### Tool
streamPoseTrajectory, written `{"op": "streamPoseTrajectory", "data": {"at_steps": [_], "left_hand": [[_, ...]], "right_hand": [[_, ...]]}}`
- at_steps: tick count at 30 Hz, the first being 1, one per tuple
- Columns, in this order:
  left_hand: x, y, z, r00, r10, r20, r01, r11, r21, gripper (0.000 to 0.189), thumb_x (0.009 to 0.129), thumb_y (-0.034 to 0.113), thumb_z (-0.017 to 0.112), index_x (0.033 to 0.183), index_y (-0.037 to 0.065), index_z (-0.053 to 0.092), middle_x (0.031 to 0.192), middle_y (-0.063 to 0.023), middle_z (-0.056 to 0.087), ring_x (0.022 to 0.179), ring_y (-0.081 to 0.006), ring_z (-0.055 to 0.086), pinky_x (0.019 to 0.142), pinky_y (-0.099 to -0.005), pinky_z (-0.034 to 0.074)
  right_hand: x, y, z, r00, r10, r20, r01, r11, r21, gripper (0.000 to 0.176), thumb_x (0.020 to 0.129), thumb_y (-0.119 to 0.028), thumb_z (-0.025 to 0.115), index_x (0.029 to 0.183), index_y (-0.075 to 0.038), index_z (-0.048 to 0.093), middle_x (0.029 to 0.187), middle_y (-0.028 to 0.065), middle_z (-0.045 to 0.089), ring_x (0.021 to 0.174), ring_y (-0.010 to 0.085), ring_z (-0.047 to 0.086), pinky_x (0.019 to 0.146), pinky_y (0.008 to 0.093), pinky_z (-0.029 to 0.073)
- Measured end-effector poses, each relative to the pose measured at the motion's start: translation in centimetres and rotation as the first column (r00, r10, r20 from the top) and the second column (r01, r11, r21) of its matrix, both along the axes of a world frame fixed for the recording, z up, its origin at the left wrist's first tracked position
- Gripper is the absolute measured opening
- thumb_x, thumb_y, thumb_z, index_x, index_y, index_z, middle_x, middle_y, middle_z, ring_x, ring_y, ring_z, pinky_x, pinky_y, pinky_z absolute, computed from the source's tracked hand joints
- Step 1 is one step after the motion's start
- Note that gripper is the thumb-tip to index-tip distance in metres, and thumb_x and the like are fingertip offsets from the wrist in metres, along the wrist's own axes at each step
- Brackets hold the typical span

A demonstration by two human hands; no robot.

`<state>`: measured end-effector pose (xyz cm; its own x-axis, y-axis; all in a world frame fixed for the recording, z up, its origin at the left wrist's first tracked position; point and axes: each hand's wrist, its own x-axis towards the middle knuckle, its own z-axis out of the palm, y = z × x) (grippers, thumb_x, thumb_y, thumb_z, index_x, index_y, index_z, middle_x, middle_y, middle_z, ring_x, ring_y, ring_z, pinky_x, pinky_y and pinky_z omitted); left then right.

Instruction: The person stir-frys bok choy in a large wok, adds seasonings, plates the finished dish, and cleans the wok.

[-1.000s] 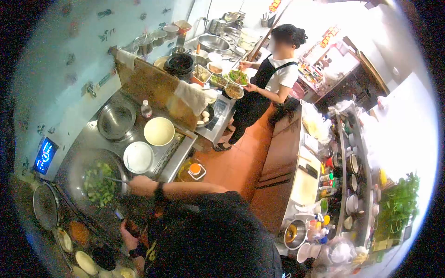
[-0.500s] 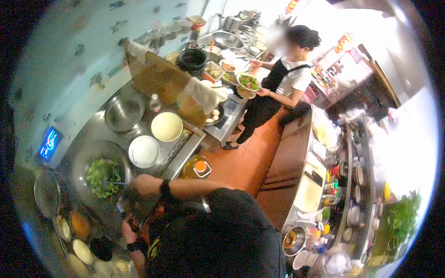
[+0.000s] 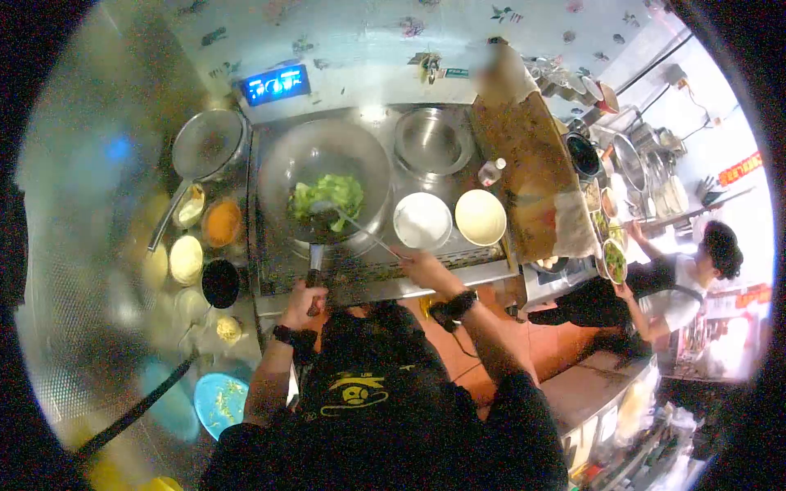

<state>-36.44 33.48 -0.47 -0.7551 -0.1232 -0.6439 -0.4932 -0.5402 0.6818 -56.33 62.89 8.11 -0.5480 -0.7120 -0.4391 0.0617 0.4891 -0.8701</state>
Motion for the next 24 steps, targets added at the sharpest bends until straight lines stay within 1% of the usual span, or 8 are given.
{"op": "streamPoseTrajectory", "data": {"at_steps": [1, 2, 5, 9, 13, 18, 20, 24], "left_hand": [[0.3, 0.3, 3.3, 0.999, -0.036, 0.012, 0.035, 0.998, 0.058, 0.009, 0.086, 0.012, 0.068, 0.092, 0.007, 0.064, 0.064, -0.0015, 0.055, 0.049, -0.011, 0.05, 0.046, -0.0272, 0.038], [2.0, 0.1, 3.6, 0.936, -0.21, -0.283, 0.095, 0.924, -0.371, 0.017, 0.086, 0.011, 0.067, 0.101, 0.007, 0.062, 0.063, -0.0009, 0.053, 0.048, -0.011, 0.048, 0.045, -0.0275, 0.037], [6.0, 1.2, 7.5, 0.988, -0.14, 0.06, 0.145, 0.985, -0.09, 0.052, 0.086, 0.009, 0.064, 0.135, 0.009, 0.047, 0.062, 0.0012, 0.049, 0.048, -0.0105, 0.049, 0.045, -0.0283, 0.04], [11.7, 0.9, 4.2, 0.998, -0.067, -0.007, 0.061, 0.946, -0.319, 0.016, 0.085, 0.004, 0.062, 0.099, 0.007, 0.054, 0.055, -0.0041, 0.052, 0.044, -0.0142, 0.05, 0.044, -0.0298, 0.041], [0.9, -1.3, 4.0, 0.998, -0.029, -0.063, 0.032, 0.998, 0.051, 0.012, 0.084, 0.005, 0.064, 0.079, 0.005, 0.053, 0.053, -0.006, 0.052, 0.043, -0.018, 0.05, 0.043, -0.0306, 0.04], [6.5, 0.0, 7.3, 0.997, -0.054, -0.064, 0.047, 0.994, -0.102, 0.012, 0.084, 0.004, 0.065, 0.084, 0.005, 0.053, 0.056, -0.0027, 0.052, 0.043, -0.0151, 0.049, 0.044, -0.0294, 0.039], [10.9, 0.4, 6.8, 0.992, -0.098, -0.075, 0.076, 0.964, -0.254, 0.012, 0.084, 0.004, 0.065, 0.085, 0.006, 0.052, 0.057, -0.0016, 0.051, 0.043, -0.0136, 0.048, 0.044, -0.0284, 0.039], [9.8, -1.7, 1.5, 0.994, -0.102, 0.049, 0.105, 0.992, -0.064, 0.011, 0.086, 0.005, 0.065, 0.09, 0.007, 0.055, 0.06, 0.0002, 0.051, 0.048, -0.0107, 0.048, 0.045, -0.028, 0.037]], "right_hand": [[-1.0, -0.7, -0.3, 0.951, -0.032, -0.307, 0.036, 0.999, 0.006, 0.04, 0.095, -0.003, 0.053, 0.134, -0.005, 0.059, 0.088, 0.0071, 0.071, 0.072, 0.0207, 0.061, 0.066, 0.0391, 0.05], [-1.3, -2.1, -2.2, 0.831, -0.038, -0.556, 0.056, 0.998, 0.015, 0.041, 0.094, -0.003, 0.052, 0.135, -0.005, 0.058, 0.078, 0.0056, 0.067, 0.065, 0.0187, 0.057, 0.062, 0.0387, 0.048], [2.1, 0.8, 5.1, 0.951, -0.199, -0.237, 0.191, 0.98, -0.059, 0.046, 0.094, -0.004, 0.051, 0.14, -0.009, 0.055, 0.074, 0.0017, 0.054, 0.065, 0.0094, 0.049, 0.06, 0.0302, 0.046], [5.6, 5.9, 8.7, 0.99, -0.137, 0.021, 0.135, 0.987, 0.086, 0.047, 0.095, -0.004, 0.051, 0.141, -0.01, 0.054, 0.076, -0.0035, 0.053, 0.065, 0.0066, 0.047, 0.059, 0.0264, 0.043], [3.4, 3.2, 6.3, 0.982, -0.02, -0.185, 0.039, 0.994, 0.103, 0.046, 0.093, -0.005, 0.052, 0.139, -0.012, 0.058, 0.08, -0.0015, 0.06, 0.068, 0.0076, 0.052, 0.062, 0.0264, 0.046], [2.6, -0.3, -0.3, 0.881, 0.015, -0.473, 0.058, 0.989, 0.14, 0.048, 0.093, -0.006, 0.052, 0.14, -0.012, 0.056, 0.076, -0.0007, 0.061, 0.069, 0.012, 0.055, 0.065, 0.0299, 0.049], [5.7, 1.5, 2.6, 0.905, -0.159, -0.395, 0.137, 0.987, -0.085, 0.048, 0.093, -0.004, 0.051, 0.141, -0.012, 0.056, 0.076, -0.0013, 0.062, 0.069, 0.0115, 0.055, 0.065, 0.0297, 0.049], [8.5, 6.2, 4.0, 0.962, -0.242, -0.129, 0.234, 0.969, -0.074, 0.053, 0.094, -0.003, 0.047, 0.144, -0.019, 0.053, 0.076, 0.0008, 0.061, 0.068, 0.0105, 0.053, 0.065, 0.0302, 0.049]]}}
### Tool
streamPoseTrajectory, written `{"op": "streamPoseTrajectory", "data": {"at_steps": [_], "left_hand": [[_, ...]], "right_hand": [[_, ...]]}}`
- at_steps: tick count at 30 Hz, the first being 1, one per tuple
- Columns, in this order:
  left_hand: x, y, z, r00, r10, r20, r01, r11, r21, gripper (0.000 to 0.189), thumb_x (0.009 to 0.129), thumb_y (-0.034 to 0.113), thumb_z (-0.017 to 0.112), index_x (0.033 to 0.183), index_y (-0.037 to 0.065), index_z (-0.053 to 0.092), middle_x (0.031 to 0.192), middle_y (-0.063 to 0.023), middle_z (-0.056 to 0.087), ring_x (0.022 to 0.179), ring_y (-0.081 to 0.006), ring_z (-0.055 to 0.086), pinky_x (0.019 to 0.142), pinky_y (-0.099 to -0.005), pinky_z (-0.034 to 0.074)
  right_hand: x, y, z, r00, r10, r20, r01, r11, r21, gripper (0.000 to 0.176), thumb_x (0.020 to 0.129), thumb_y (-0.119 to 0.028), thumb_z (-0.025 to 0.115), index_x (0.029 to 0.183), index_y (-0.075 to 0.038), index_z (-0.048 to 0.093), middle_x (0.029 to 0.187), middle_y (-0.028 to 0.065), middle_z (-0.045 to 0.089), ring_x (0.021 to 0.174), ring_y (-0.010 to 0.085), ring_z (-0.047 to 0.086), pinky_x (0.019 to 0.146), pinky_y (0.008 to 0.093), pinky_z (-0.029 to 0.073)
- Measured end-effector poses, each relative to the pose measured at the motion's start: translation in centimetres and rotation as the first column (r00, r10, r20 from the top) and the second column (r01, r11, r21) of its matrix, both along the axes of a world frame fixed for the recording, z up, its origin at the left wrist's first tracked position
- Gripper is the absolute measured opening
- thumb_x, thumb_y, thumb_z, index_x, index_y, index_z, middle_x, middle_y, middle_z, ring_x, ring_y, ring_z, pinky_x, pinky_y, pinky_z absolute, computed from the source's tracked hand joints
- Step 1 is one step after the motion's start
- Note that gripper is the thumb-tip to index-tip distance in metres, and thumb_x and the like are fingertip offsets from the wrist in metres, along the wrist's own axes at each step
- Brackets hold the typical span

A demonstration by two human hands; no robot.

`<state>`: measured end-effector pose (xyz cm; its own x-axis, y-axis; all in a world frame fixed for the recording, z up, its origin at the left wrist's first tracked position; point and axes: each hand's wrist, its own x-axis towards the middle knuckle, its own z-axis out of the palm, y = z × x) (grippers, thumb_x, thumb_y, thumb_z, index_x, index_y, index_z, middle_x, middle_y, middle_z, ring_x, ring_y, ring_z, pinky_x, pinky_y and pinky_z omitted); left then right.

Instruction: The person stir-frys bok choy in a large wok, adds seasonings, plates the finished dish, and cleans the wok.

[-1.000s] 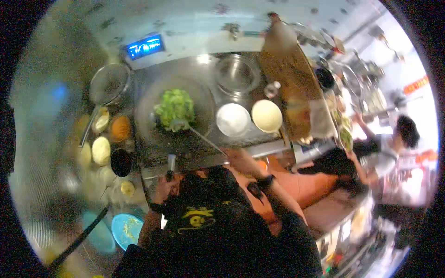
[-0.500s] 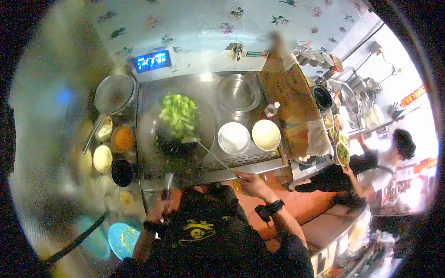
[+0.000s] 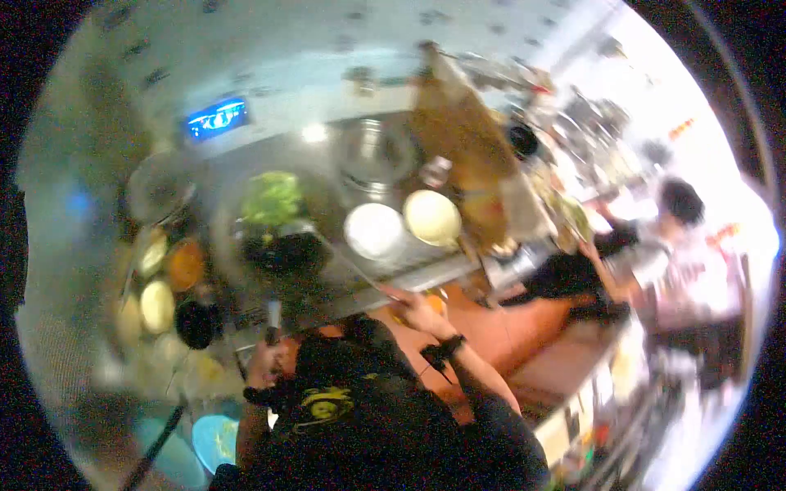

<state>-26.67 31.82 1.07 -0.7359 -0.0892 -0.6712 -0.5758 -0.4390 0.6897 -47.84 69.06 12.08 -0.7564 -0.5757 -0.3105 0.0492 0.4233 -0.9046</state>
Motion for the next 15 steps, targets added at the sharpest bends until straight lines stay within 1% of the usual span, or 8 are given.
{"op": "streamPoseTrajectory", "data": {"at_steps": [2, 5, 7, 10, 11, 12, 13, 15], "left_hand": [[-4.6, 0.7, -0.2, 0.999, 0.029, 0.032, -0.033, 0.993, 0.116, 0.01, 0.086, 0.003, 0.063, 0.086, 0.008, 0.054, 0.057, 0.0004, 0.048, 0.049, -0.0107, 0.049, 0.044, -0.0273, 0.038], [-7.2, 0.0, 0.4, 0.994, 0.102, -0.048, -0.085, 0.956, 0.281, 0.007, 0.087, 0.003, 0.062, 0.087, 0.007, 0.056, 0.059, -0.0004, 0.049, 0.047, -0.0121, 0.048, 0.044, -0.0285, 0.038], [-7.5, 0.0, -0.1, 0.998, 0.058, -0.022, -0.05, 0.962, 0.268, 0.006, 0.087, 0.003, 0.061, 0.087, 0.007, 0.056, 0.059, -0.0007, 0.049, 0.047, -0.0125, 0.048, 0.044, -0.0287, 0.038], [-7.2, -0.5, -3.2, 0.996, 0.086, 0.018, -0.088, 0.971, 0.224, 0.005, 0.087, 0.003, 0.06, 0.087, 0.006, 0.056, 0.06, -0.001, 0.049, 0.046, -0.013, 0.047, 0.043, -0.0291, 0.038], [-7.6, -0.6, -4.0, 0.991, 0.131, 0.036, -0.136, 0.968, 0.213, 0.005, 0.088, 0.003, 0.059, 0.087, 0.006, 0.056, 0.06, -0.0009, 0.049, 0.045, -0.0131, 0.047, 0.042, -0.0292, 0.037], [-8.3, -0.1, -3.5, 0.991, 0.131, 0.043, -0.136, 0.97, 0.201, 0.005, 0.088, 0.003, 0.059, 0.087, 0.006, 0.056, 0.06, -0.0009, 0.049, 0.045, -0.0131, 0.047, 0.042, -0.0292, 0.037], [-8.6, 0.7, -2.3, 0.992, 0.113, 0.059, -0.122, 0.976, 0.18, 0.006, 0.087, 0.002, 0.058, 0.09, 0.006, 0.056, 0.06, -0.0011, 0.05, 0.044, -0.0131, 0.046, 0.042, -0.0293, 0.037], [-7.8, -0.4, -3.5, 0.995, 0.035, 0.088, -0.042, 0.996, 0.075, 0.01, 0.086, 0.002, 0.059, 0.094, 0.007, 0.054, 0.06, -0.0015, 0.049, 0.042, -0.0131, 0.044, 0.041, -0.029, 0.036]], "right_hand": [[0.0, -0.4, 1.8, 0.997, 0.054, -0.057, -0.054, 0.998, 0.015, 0.058, 0.091, -0.001, 0.048, 0.147, -0.018, 0.049, 0.081, 0.003, 0.062, 0.073, 0.0115, 0.053, 0.069, 0.031, 0.048], [-2.2, -5.4, -2.7, 0.984, 0.066, -0.166, -0.076, 0.996, -0.05, 0.07, 0.085, 0.003, 0.052, 0.151, -0.015, 0.041, 0.085, 0.0073, 0.062, 0.078, 0.0144, 0.054, 0.073, 0.0332, 0.047], [-3.1, -8.8, -7.6, 0.921, 0.075, -0.381, -0.05, 0.996, 0.074, 0.064, 0.085, -0.004, 0.055, 0.147, -0.012, 0.044, 0.082, 0.0192, 0.065, 0.075, 0.0296, 0.064, 0.071, 0.0422, 0.051], [-3.6, -11.9, -14.3, 0.902, 0.092, -0.421, -0.029, 0.988, 0.155, 0.054, 0.087, -0.01, 0.055, 0.141, -0.009, 0.05, 0.075, 0.0247, 0.061, 0.068, 0.0459, 0.059, 0.067, 0.051, 0.051], [-3.3, -11.9, -13.8, 0.903, 0.08, -0.422, -0.022, 0.99, 0.141, 0.04, 0.087, -0.009, 0.054, 0.126, -0.006, 0.061, 0.074, 0.0227, 0.063, 0.066, 0.0425, 0.062, 0.071, 0.0514, 0.051], [-4.3, -11.2, -16.1, 0.906, 0.074, -0.416, -0.022, 0.991, 0.13, 0.04, 0.087, -0.009, 0.054, 0.126, -0.006, 0.061, 0.074, 0.0227, 0.063, 0.066, 0.0425, 0.062, 0.071, 0.0514, 0.051], [-5.6, -10.4, -20.8, 0.885, 0.218, -0.411, -0.145, 0.969, 0.2, 0.03, 0.088, -0.012, 0.056, 0.116, -0.004, 0.064, 0.075, 0.0214, 0.064, 0.068, 0.0399, 0.063, 0.072, 0.0512, 0.051], [-8.6, -9.9, -21.5, 0.954, 0.16, -0.253, -0.108, 0.972, 0.21, 0.02, 0.089, -0.017, 0.059, 0.1, -0.001, 0.067, 0.079, 0.0185, 0.065, 0.073, 0.0351, 0.065, 0.075, 0.0496, 0.051]]}}
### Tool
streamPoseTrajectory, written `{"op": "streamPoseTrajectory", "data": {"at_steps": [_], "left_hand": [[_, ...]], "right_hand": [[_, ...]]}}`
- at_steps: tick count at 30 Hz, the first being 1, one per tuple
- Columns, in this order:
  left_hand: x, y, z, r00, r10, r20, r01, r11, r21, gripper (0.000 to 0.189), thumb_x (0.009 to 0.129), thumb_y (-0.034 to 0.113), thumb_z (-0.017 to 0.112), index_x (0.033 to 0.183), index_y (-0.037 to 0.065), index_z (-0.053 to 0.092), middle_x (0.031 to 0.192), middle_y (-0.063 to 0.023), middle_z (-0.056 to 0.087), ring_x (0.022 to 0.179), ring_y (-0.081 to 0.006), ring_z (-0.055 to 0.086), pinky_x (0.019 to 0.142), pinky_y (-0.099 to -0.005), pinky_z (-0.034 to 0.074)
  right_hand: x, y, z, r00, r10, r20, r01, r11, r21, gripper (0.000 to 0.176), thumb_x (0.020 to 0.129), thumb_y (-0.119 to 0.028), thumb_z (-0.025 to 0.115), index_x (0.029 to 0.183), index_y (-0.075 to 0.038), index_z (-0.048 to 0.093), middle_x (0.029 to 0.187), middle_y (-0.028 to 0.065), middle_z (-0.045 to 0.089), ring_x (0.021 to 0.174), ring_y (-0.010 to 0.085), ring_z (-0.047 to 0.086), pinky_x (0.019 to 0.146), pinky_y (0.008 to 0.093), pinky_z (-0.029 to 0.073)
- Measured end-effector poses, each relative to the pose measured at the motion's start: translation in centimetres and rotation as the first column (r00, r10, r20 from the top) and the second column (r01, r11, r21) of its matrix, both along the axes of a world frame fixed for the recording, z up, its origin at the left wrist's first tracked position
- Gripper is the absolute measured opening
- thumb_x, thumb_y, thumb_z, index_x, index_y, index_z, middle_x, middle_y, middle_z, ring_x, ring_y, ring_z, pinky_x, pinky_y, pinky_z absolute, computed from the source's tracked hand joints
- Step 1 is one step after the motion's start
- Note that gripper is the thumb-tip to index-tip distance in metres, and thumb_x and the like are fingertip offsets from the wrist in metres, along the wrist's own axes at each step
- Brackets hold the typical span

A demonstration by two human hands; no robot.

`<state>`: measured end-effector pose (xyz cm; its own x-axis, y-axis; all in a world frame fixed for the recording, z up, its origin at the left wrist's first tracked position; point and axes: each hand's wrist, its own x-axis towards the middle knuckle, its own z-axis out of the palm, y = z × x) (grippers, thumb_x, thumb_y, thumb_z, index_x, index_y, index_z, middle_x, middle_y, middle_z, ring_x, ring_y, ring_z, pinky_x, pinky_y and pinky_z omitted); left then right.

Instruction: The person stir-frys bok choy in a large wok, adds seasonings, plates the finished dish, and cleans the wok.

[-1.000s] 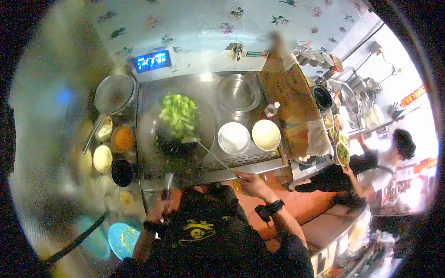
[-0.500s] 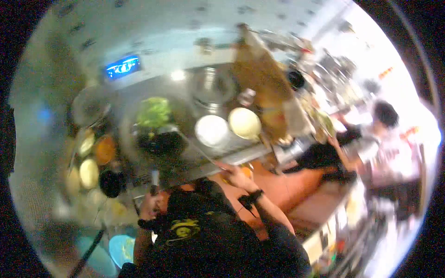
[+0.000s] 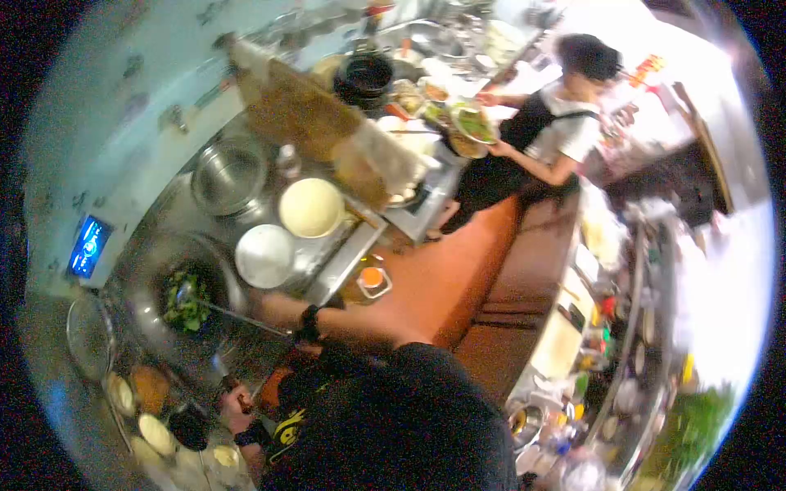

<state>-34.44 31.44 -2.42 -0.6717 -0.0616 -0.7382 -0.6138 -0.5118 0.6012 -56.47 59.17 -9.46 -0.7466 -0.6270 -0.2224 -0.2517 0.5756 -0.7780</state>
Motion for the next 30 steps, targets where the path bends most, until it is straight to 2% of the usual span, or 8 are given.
{"op": "streamPoseTrajectory", "data": {"at_steps": [1, 3, 5, 9, 15, 17, 26, 30], "left_hand": [[1.0, -0.6, -0.9, 0.999, 0.045, 0.013, -0.045, 0.998, -0.04, 0.01, 0.086, 0.002, 0.059, 0.094, 0.007, 0.054, 0.06, -0.0015, 0.049, 0.042, -0.0131, 0.044, 0.041, -0.029, 0.036], [1.2, -1.1, -1.7, 0.995, -0.007, 0.095, 0.011, 0.999, -0.042, 0.012, 0.09, 0.012, 0.058, 0.08, 0.011, 0.051, 0.058, -0.001, 0.045, 0.048, -0.0144, 0.044, 0.048, -0.0299, 0.037], [1.7, -1.8, -1.5, 0.988, -0.056, 0.143, 0.061, 0.997, -0.036, 0.021, 0.091, 0.018, 0.058, 0.073, 0.013, 0.049, 0.058, -0.0007, 0.043, 0.051, -0.015, 0.044, 0.051, -0.0304, 0.038], [-0.8, 1.0, 2.5, 0.987, -0.035, 0.158, 0.054, 0.991, -0.121, 0.014, 0.084, 0.006, 0.059, 0.097, 0.004, 0.052, 0.057, -0.0026, 0.044, 0.04, -0.0132, 0.042, 0.038, -0.0273, 0.034], [1.7, -5.2, -4.0, 0.852, -0.391, 0.347, 0.522, 0.592, -0.615, 0.044, 0.095, 0.047, 0.059, 0.115, 0.007, 0.059, 0.109, -0.0108, 0.06, 0.088, -0.0222, 0.056, 0.067, -0.0361, 0.048], [0.8, -1.7, -2.1, 0.997, -0.065, 0.033, 0.07, 0.985, -0.157, 0.017, 0.083, 0.012, 0.06, 0.096, 0.004, 0.052, 0.056, -0.003, 0.043, 0.041, -0.0146, 0.043, 0.038, -0.028, 0.034], [0.3, -1.3, -1.0, 0.982, -0.057, 0.181, 0.066, 0.997, -0.047, 0.014, 0.088, 0.015, 0.054, 0.075, 0.01, 0.051, 0.058, -0.0029, 0.043, 0.043, -0.016, 0.042, 0.039, -0.0307, 0.033], [-0.5, 2.8, 3.4, 0.969, -0.243, -0.032, 0.202, 0.866, -0.456, 0.03, 0.089, 0.02, 0.059, 0.062, 0.014, 0.047, 0.056, 0.0025, 0.042, 0.049, -0.0123, 0.042, 0.047, -0.0292, 0.033]], "right_hand": [[-3.7, 2.3, 2.9, 0.962, -0.211, 0.171, 0.214, 0.977, 0.003, 0.02, 0.089, -0.019, 0.061, 0.094, 0.0, 0.067, 0.081, 0.0169, 0.066, 0.077, 0.0329, 0.066, 0.078, 0.0483, 0.051], [-11.4, 5.6, -1.6, 0.753, -0.41, -0.515, 0.454, 0.89, -0.046, 0.031, 0.087, -0.018, 0.068, 0.108, 0.005, 0.063, 0.102, 0.0235, 0.065, 0.095, 0.0371, 0.064, 0.087, 0.0424, 0.052], [-17.7, 8.8, 5.0, 0.549, -0.829, -0.108, 0.781, 0.554, -0.289, 0.085, 0.079, -0.019, 0.078, 0.144, 0.008, 0.03, 0.13, 0.0302, 0.053, 0.115, 0.0438, 0.058, 0.097, 0.0452, 0.048], [-27.3, 12.3, 2.6, 0.339, -0.941, -0.025, 0.89, 0.329, -0.317, 0.082, 0.071, -0.015, 0.08, 0.136, 0.007, 0.036, 0.113, 0.0275, 0.057, 0.103, 0.0456, 0.058, 0.089, 0.0485, 0.049], [-32.9, 15.3, -0.1, 0.532, -0.844, -0.064, 0.803, 0.527, -0.279, 0.068, 0.072, -0.024, 0.082, 0.13, -0.002, 0.051, 0.105, 0.016, 0.069, 0.092, 0.0325, 0.068, 0.083, 0.0398, 0.054], [-32.3, 15.6, 4.0, 0.549, -0.833, -0.067, 0.801, 0.547, -0.243, 0.063, 0.072, -0.027, 0.082, 0.126, -0.005, 0.057, 0.097, 0.0108, 0.073, 0.087, 0.0288, 0.07, 0.081, 0.0383, 0.055], [-21.1, 10.9, 27.0, 0.56, -0.62, -0.55, 0.299, 0.77, -0.564, 0.069, 0.07, -0.034, 0.08, 0.13, -0.013, 0.055, 0.098, 0.0188, 0.07, 0.092, 0.0376, 0.068, 0.083, 0.0464, 0.054], [-15.5, 4.2, 26.4, 0.849, -0.045, -0.526, 0.121, 0.986, 0.111, 0.069, 0.069, -0.034, 0.076, 0.133, -0.017, 0.054, 0.097, 0.0192, 0.071, 0.088, 0.038, 0.069, 0.077, 0.0498, 0.054]]}}
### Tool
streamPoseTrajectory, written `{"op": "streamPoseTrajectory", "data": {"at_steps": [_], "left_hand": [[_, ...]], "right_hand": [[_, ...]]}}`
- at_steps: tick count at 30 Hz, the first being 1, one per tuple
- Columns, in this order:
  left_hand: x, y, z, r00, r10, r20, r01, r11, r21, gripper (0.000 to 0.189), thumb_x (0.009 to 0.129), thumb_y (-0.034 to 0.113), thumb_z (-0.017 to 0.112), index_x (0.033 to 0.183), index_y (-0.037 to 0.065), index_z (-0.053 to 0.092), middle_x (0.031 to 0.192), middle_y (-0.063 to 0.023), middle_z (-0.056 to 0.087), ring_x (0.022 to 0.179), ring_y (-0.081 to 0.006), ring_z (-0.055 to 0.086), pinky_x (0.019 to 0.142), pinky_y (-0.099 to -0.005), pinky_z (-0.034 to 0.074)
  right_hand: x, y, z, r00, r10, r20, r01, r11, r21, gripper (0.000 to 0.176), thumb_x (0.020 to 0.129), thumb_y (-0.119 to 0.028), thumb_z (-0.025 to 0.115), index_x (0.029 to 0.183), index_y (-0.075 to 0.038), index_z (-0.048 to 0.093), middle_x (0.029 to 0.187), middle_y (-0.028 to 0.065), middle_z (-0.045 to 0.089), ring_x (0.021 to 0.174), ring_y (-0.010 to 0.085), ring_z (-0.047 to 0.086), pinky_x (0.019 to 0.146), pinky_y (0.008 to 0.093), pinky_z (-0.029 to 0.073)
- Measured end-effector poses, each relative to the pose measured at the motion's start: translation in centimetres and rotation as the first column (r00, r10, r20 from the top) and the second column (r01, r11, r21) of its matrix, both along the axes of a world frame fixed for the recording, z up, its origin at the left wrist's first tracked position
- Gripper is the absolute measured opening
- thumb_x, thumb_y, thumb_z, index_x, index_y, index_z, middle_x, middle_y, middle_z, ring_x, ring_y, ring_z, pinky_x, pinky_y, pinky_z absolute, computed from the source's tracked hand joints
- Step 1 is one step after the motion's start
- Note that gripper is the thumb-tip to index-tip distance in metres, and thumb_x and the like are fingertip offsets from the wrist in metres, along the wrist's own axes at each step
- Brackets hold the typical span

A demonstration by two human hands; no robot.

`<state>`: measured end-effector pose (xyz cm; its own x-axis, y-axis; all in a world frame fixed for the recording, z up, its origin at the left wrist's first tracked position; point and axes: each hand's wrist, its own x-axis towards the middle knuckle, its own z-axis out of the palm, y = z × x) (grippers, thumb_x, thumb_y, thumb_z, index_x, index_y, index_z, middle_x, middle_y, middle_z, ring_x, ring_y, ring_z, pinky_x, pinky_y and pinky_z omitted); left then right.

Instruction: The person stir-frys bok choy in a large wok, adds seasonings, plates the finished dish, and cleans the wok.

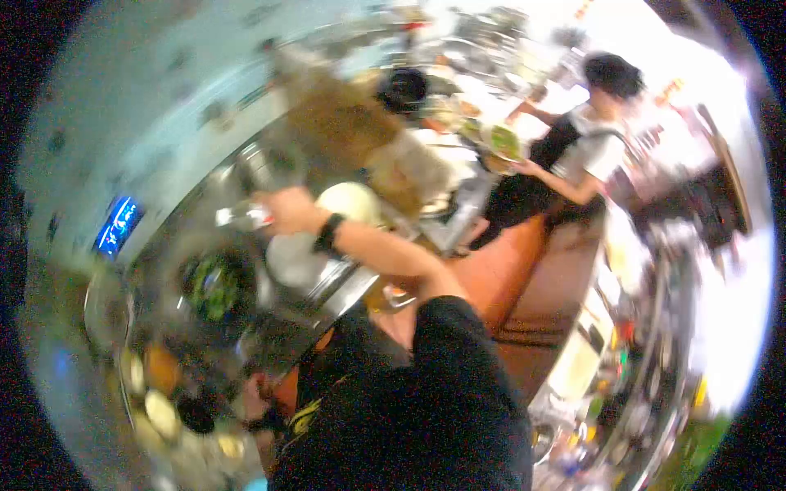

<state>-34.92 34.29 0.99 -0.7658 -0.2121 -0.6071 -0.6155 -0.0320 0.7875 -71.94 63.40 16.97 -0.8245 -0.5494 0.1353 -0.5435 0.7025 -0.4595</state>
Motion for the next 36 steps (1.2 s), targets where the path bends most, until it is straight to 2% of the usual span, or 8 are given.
{"op": "streamPoseTrajectory", "data": {"at_steps": [7, 13, 15, 19, 30, 33, 35, 36], "left_hand": [[0.1, 0.3, -3.0, 0.958, 0.175, -0.225, -0.068, 0.907, 0.416, 0.017, 0.086, 0.01, 0.066, 0.077, 0.009, 0.051, 0.061, -0.0027, 0.052, 0.049, -0.0149, 0.051, 0.046, -0.0303, 0.041], [-0.7, 0.5, -2.8, 0.936, 0.349, 0.04, -0.303, 0.747, 0.591, 0.016, 0.082, 0.003, 0.067, 0.085, 0.005, 0.051, 0.063, -0.0051, 0.054, 0.05, -0.0182, 0.056, 0.045, -0.0348, 0.048], [-0.8, 0.5, -3.0, 0.939, 0.344, 0.02, -0.29, 0.756, 0.586, 0.018, 0.081, 0.002, 0.067, 0.088, 0.005, 0.051, 0.064, -0.0048, 0.054, 0.05, -0.0186, 0.055, 0.045, -0.0348, 0.048], [-0.9, 0.5, -3.6, 0.951, 0.306, 0.032, -0.263, 0.754, 0.603, 0.017, 0.081, 0.002, 0.067, 0.087, 0.005, 0.051, 0.065, -0.0046, 0.053, 0.05, -0.0184, 0.055, 0.044, -0.0348, 0.047], [-0.5, -0.4, -5.2, 0.964, 0.2, 0.175, -0.265, 0.667, 0.696, 0.015, 0.087, 0.006, 0.063, 0.08, 0.009, 0.05, 0.062, -0.0005, 0.046, 0.052, -0.0136, 0.047, 0.049, -0.029, 0.038], [-1.0, -0.1, -3.5, 0.979, 0.132, 0.155, -0.201, 0.754, 0.626, 0.03, 0.094, 0.016, 0.058, 0.066, 0.017, 0.044, 0.056, 0.0047, 0.035, 0.05, -0.0108, 0.034, 0.05, -0.028, 0.029], [-1.4, 0.4, -1.5, 0.971, 0.163, 0.175, -0.199, 0.957, 0.211, 0.032, 0.092, 0.019, 0.06, 0.064, 0.015, 0.046, 0.055, 0.0042, 0.038, 0.046, -0.0103, 0.037, 0.046, -0.0279, 0.028], [-1.1, 0.3, -0.9, 0.963, 0.194, 0.185, -0.245, 0.917, 0.314, 0.028, 0.091, 0.017, 0.061, 0.066, 0.014, 0.048, 0.055, 0.0037, 0.039, 0.045, -0.0109, 0.037, 0.045, -0.028, 0.028]], "right_hand": [[6.6, -6.1, 0.3, 0.917, 0.262, -0.3, 0.022, 0.719, 0.695, 0.018, 0.088, -0.025, 0.061, 0.095, -0.011, 0.071, 0.082, 0.0075, 0.073, 0.073, 0.0251, 0.073, 0.063, 0.0399, 0.057], [10.4, -5.9, 8.4, 0.911, 0.174, -0.373, 0.149, 0.704, 0.694, 0.013, 0.086, -0.024, 0.063, 0.081, -0.018, 0.073, 0.077, 0.0048, 0.073, 0.072, 0.0233, 0.073, 0.062, 0.0357, 0.056], [10.7, -4.5, 8.8, 0.922, 0.164, -0.35, 0.208, 0.552, 0.807, 0.011, 0.085, -0.022, 0.065, 0.085, -0.018, 0.075, 0.081, 0.0042, 0.074, 0.077, 0.0218, 0.074, 0.064, 0.0343, 0.057], [15.4, -5.1, 11.1, 0.983, 0.144, -0.11, 0.031, 0.462, 0.886, 0.015, 0.085, -0.022, 0.064, 0.094, -0.016, 0.074, 0.091, 0.0051, 0.075, 0.083, 0.0213, 0.074, 0.069, 0.035, 0.058], [11.1, -0.2, 9.0, 0.966, -0.244, -0.091, 0.231, 0.641, 0.732, 0.035, 0.081, -0.044, 0.069, 0.09, -0.01, 0.074, 0.079, 0.012, 0.072, 0.076, 0.0287, 0.072, 0.068, 0.0416, 0.058], [6.1, 4.3, 4.7, 0.895, -0.422, 0.147, 0.356, 0.872, 0.335, 0.064, 0.079, -0.059, 0.07, 0.107, -0.001, 0.062, 0.096, 0.0198, 0.071, 0.087, 0.0355, 0.07, 0.075, 0.0453, 0.056], [2.8, 5.8, 2.0, 0.826, -0.511, 0.236, 0.525, 0.851, 0.005, 0.069, 0.074, -0.051, 0.077, 0.112, 0.0, 0.053, 0.1, 0.0236, 0.069, 0.094, 0.0391, 0.068, 0.081, 0.0435, 0.054], [0.9, 6.0, 0.3, 0.828, -0.501, 0.251, 0.547, 0.821, -0.164, 0.066, 0.072, -0.045, 0.08, 0.113, -0.001, 0.053, 0.099, 0.0229, 0.068, 0.094, 0.039, 0.068, 0.081, 0.0436, 0.054]]}}
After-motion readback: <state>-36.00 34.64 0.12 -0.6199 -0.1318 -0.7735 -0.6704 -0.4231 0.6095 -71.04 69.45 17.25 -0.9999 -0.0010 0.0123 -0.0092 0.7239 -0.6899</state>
